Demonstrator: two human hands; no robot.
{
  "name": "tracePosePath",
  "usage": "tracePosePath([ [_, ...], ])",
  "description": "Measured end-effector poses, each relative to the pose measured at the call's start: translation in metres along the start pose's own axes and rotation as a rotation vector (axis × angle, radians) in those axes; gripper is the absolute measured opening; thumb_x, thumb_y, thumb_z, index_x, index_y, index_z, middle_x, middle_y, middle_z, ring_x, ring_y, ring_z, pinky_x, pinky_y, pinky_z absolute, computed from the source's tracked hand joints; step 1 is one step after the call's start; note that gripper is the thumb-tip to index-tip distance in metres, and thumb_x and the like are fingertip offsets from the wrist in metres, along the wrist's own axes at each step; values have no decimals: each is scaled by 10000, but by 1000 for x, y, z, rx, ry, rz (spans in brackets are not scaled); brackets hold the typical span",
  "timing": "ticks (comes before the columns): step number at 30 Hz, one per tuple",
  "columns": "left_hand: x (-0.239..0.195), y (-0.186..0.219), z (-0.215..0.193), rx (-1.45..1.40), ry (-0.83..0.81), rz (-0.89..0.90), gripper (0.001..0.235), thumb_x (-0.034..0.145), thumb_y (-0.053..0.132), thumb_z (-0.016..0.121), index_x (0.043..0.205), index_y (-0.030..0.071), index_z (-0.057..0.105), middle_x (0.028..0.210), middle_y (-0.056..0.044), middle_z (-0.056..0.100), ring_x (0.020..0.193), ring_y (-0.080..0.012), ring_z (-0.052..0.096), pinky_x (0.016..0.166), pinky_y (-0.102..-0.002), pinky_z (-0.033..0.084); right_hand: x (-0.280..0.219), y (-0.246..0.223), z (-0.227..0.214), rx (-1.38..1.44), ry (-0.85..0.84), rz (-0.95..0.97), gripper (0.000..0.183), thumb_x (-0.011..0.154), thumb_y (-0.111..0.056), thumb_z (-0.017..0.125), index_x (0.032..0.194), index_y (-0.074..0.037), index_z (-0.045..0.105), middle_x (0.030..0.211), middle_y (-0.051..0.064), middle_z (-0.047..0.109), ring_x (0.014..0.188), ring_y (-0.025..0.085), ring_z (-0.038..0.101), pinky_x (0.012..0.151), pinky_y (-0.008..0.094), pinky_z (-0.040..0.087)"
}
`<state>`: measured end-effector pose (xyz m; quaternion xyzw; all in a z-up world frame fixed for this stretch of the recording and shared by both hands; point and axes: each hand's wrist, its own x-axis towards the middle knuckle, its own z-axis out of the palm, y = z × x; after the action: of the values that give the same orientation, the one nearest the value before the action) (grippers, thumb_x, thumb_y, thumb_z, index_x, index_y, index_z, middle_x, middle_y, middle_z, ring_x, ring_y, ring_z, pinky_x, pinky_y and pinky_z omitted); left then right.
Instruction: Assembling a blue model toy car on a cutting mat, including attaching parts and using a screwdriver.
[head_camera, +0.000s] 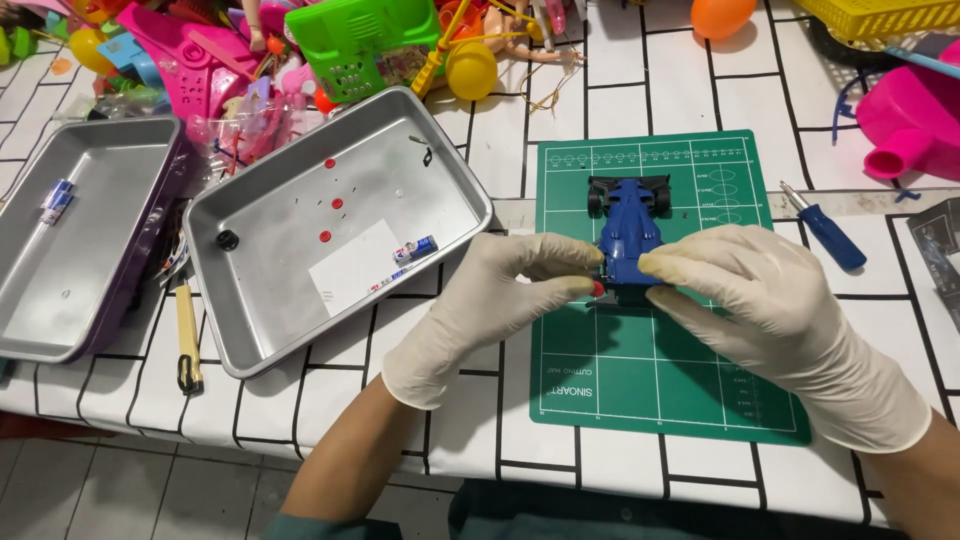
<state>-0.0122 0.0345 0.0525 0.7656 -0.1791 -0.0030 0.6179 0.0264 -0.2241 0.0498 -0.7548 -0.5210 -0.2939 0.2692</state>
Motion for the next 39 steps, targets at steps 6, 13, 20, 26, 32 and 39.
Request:
tracePosePath([
  [6, 0, -1, 2, 51, -44, -132, 272, 820, 144, 847, 1079, 99, 775, 927, -41, 807, 762, -68, 722, 761, -192, 628, -2, -7, 17, 56, -11, -19, 326, 908, -94, 850, 1181, -32, 682, 1117, 66, 756, 888, 270, 703, 782, 382, 577],
  [13, 0, -7, 2, 79, -60, -155, 317, 816, 132, 836, 1122, 102, 760, 944, -29, 799, 800, -68, 728, 816, -207, 638, -3, -11, 22, -17, -32, 18, 279, 921, -300, 836, 1134, -147, 738, 1088, 28, 706, 885, 296, 590, 764, 397, 526],
  [20, -1, -2, 4, 61, -61, -169, 309, 824, 135, 828, 1122, 95, 755, 947, -39, 802, 810, -66, 730, 823, -204, 634, 2, -17, 26, -41, -2, 3, 202, 931, -194, 848, 1090, -135, 739, 1102, 86, 700, 903, 316, 610, 724, 410, 500],
  [26, -2, -2, 4, 72, -83, -142, 310, 847, 151, 812, 1141, 86, 740, 916, -43, 802, 801, -65, 727, 812, -210, 641, 6, -19, 26, -57, -5, 2, 187, 926, -196, 854, 1070, -142, 747, 1129, 95, 699, 931, 325, 612, 756, 431, 486],
  [32, -1, -12, -11, 323, -94, -49, 318, 926, 157, 720, 1241, 117, 707, 1104, -37, 799, 953, -120, 785, 926, -254, 617, 11, -20, 30, -136, -30, 20, 138, 902, -243, 866, 988, -191, 772, 1202, 108, 691, 1010, 344, 562, 791, 454, 486],
  [39, 1, -13, -9, 539, -246, -251, 435, 958, 217, 567, 1392, 209, 580, 971, 24, 821, 870, -202, 776, 796, -346, 556, 13, -25, 37, -264, -68, 42, 76, 966, -315, 808, 983, -295, 736, 1374, 183, 691, 1226, 404, 573, 984, 495, 328],
])
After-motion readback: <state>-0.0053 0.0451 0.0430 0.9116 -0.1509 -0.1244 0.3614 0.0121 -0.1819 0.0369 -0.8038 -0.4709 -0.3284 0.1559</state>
